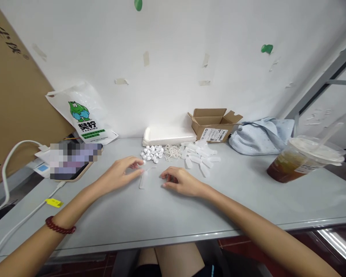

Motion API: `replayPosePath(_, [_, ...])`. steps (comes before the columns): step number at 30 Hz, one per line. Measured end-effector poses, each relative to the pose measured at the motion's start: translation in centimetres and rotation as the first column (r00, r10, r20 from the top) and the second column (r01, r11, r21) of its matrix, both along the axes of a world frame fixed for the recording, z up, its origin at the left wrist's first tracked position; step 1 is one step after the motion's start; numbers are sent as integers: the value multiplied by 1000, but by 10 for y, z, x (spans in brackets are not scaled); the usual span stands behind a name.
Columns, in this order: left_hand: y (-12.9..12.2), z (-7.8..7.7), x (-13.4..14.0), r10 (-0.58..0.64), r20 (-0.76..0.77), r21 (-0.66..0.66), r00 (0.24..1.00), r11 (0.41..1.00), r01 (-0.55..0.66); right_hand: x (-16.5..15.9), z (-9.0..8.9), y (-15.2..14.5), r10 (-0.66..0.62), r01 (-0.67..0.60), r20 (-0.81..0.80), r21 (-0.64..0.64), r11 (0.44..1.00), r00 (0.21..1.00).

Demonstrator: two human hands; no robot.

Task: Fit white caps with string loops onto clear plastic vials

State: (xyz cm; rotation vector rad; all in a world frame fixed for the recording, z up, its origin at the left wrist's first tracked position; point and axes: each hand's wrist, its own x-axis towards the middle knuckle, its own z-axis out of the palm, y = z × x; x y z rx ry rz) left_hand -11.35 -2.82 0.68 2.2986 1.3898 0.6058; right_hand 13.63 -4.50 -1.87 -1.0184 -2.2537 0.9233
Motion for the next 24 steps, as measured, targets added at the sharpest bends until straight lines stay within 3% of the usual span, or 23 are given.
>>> replayPosePath(3, [12,-10,-2,125,48,16,991,992,-126,0,1,0,-11,11,10,-4,1000,1000])
replayPosePath(8, [31,-28,2,173,26,49,985,984,-174,3,1,1,-25,25,-6,27,999,1000])
replayPosePath(12, [36,-27,11,196,11,112,981,974,-196,14,7,9,-127,108,80,216,971,989])
replayPosePath(14, [37,-19,21,200,14,216,980,956,-199,22,13,15,-292,216,187,344,914,938])
replayPosePath(17, [43,-6,47,161,51,328,986,930,-169,36,23,21,-562,385,367,454,804,741])
replayPosePath(20, [57,0,77,12,-35,282,999,959,-2,44,28,24,-624,434,451,460,775,638])
replayPosePath(24, [78,-2,106,13,-100,311,995,950,19,43,26,25,-624,405,503,481,777,598])
